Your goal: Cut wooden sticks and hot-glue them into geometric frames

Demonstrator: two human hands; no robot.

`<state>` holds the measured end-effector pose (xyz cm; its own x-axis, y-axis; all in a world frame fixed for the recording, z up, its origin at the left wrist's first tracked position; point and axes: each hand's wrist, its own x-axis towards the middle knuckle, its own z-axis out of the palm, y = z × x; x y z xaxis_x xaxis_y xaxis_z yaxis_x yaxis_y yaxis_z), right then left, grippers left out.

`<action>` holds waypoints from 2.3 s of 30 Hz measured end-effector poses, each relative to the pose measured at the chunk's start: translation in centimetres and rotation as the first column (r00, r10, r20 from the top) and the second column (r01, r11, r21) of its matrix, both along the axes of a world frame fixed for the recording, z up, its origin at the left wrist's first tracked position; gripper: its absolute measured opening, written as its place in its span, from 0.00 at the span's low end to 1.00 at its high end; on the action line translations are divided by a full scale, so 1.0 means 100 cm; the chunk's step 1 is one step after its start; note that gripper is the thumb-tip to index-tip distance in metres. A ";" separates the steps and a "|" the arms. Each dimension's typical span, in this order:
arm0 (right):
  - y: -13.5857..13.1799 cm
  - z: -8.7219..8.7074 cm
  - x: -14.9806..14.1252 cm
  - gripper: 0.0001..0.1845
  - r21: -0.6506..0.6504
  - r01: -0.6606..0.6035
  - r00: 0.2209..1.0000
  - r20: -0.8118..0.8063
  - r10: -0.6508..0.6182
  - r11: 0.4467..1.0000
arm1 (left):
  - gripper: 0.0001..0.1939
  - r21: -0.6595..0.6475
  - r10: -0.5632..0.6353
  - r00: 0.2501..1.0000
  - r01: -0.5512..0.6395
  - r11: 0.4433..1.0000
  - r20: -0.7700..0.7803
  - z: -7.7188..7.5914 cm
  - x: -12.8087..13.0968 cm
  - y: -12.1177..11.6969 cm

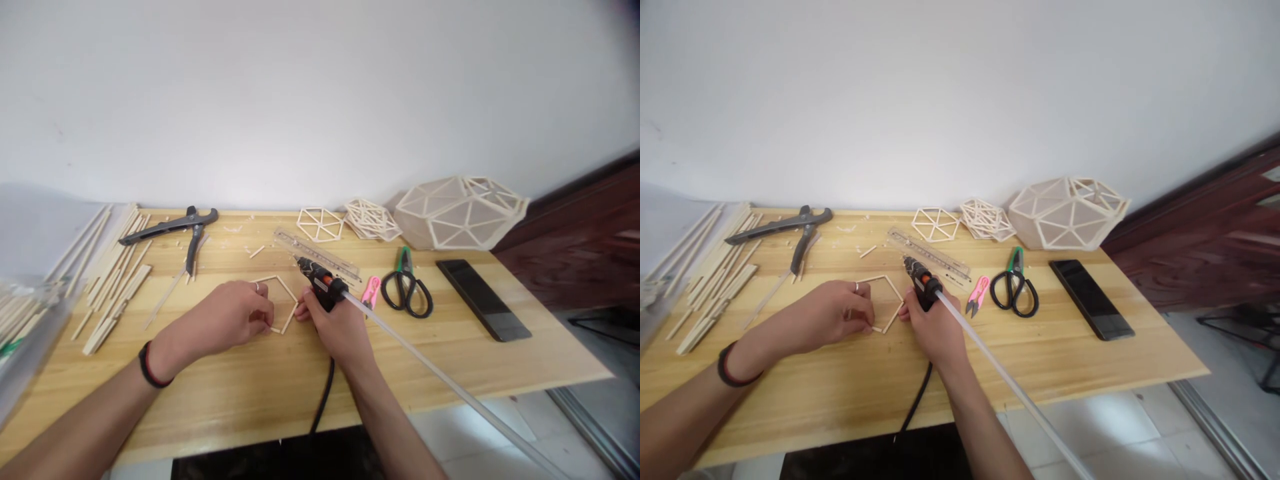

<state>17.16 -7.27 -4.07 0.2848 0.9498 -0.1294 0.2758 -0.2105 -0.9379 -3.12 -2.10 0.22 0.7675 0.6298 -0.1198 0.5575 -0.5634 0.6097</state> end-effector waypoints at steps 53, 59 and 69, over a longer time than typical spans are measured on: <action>-0.052 0.024 0.043 0.19 -0.073 -0.110 0.950 0.286 0.126 0.991 | 0.09 0.355 0.061 0.988 -0.108 0.929 0.141 -0.019 0.024 -0.017; -0.054 0.021 0.042 0.18 -0.070 -0.135 0.952 0.266 0.149 0.988 | 0.12 0.387 -0.015 0.993 -0.032 0.922 0.118 -0.022 0.020 -0.015; -0.055 0.016 0.040 0.17 -0.048 -0.097 0.945 0.308 0.107 0.994 | 0.12 0.368 -0.028 0.994 -0.013 0.930 0.106 -0.022 0.020 -0.014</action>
